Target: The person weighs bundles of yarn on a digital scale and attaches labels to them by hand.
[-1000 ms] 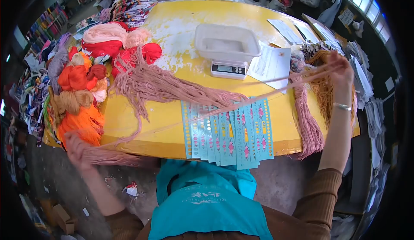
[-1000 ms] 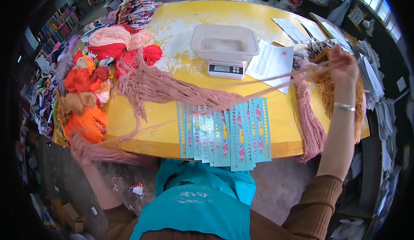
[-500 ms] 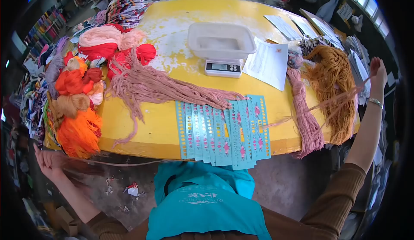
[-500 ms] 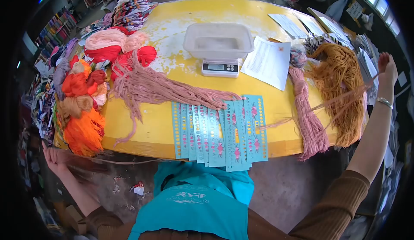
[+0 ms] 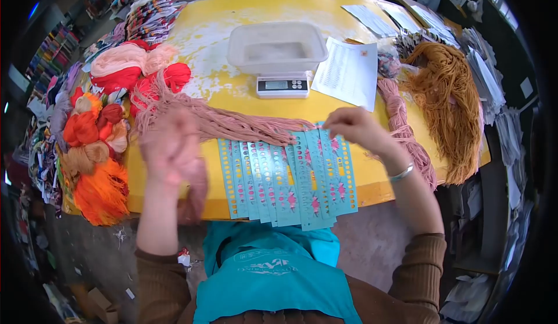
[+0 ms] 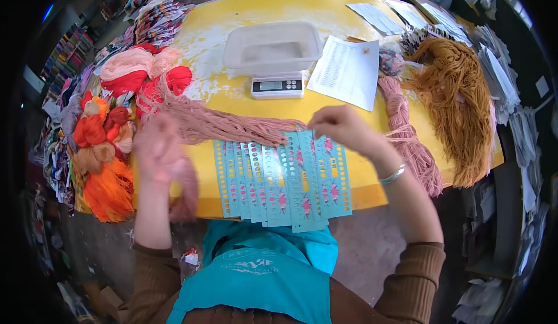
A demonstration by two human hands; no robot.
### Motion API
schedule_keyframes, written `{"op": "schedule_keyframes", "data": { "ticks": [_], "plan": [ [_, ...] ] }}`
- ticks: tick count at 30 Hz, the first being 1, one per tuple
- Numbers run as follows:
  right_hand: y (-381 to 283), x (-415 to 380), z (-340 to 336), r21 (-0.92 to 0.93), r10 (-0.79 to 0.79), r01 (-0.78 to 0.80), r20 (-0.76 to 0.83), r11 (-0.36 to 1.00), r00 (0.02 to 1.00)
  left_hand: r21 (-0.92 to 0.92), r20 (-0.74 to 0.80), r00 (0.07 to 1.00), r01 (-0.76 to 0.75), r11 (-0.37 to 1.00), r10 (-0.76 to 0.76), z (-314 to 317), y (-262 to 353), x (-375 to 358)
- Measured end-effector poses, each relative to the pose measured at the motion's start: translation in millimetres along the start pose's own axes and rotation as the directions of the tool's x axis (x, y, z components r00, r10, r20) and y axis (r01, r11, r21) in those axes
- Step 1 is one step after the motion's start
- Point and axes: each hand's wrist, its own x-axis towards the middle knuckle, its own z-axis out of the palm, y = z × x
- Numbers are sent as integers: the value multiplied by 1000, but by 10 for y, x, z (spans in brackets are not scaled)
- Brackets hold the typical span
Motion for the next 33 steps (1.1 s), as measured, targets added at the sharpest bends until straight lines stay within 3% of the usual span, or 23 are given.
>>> {"op": "schedule_keyframes", "data": {
  "ticks": [1,2,4,5,6,7,10,11,13,14,15,16,17,18,19,21,24,27,28,33],
  "plan": [
    [84,32,146,73,-15,12,40,997,999,269,-44,987,161,949,-155,179,-120,95],
    [135,63,257,146,-34,22,79,989,996,508,-126,949,312,803,-289,403,-251,196],
    [16,68,351,53,52,-61,161,997,986,733,-107,967,235,639,-232,858,-600,326],
    [-20,64,406,71,4,-16,164,997,987,847,59,985,35,530,-160,859,-772,397],
    [-13,76,435,72,9,-21,163,997,987,902,236,965,-175,394,-111,846,-925,466],
    [1,89,457,72,55,-72,214,995,975,916,148,969,-59,397,-199,1000,-930,476],
    [84,88,528,125,98,-135,264,983,960,941,179,966,-113,320,-184,954,-1235,547],
    [105,85,539,219,136,-197,264,956,955,941,177,966,-110,321,-187,950,-1264,553],
    [226,81,596,312,176,-260,273,914,946,964,-47,958,117,237,-281,964,-1277,565],
    [351,92,647,362,126,-177,162,915,979,964,-52,958,122,236,-282,998,-1256,594],
    [431,94,680,402,76,-88,46,911,996,957,-164,927,232,174,-337,1041,-1221,640],
    [381,78,681,403,77,-90,48,911,996,936,-274,881,337,106,-385,1061,-1205,665],
    [281,53,676,308,119,-107,-20,945,993,935,-275,880,338,106,-386,967,-1308,644],
    [230,37,681,211,154,-132,-92,969,984,784,-250,857,452,425,-450,789,-1503,605],
    [261,32,712,212,156,-134,-91,968,984,519,-203,841,527,673,-502,667,-1641,584],
    [379,35,783,114,81,-54,-247,992,966,473,-204,827,552,687,-524,617,-1741,601],
    [514,59,834,-30,-46,38,-353,999,935,371,-220,809,586,720,-546,590,-1865,599],
    [778,223,707,-27,45,-65,-471,998,881,233,-304,763,640,733,-570,662,-1879,604],
    [850,267,658,-43,69,-102,-482,994,874,146,-368,716,675,723,-594,699,-1862,611],
    [943,280,697,-78,59,-104,-444,991,894,-69,-377,629,713,698,-680,739,-1879,609]
  ]
}}
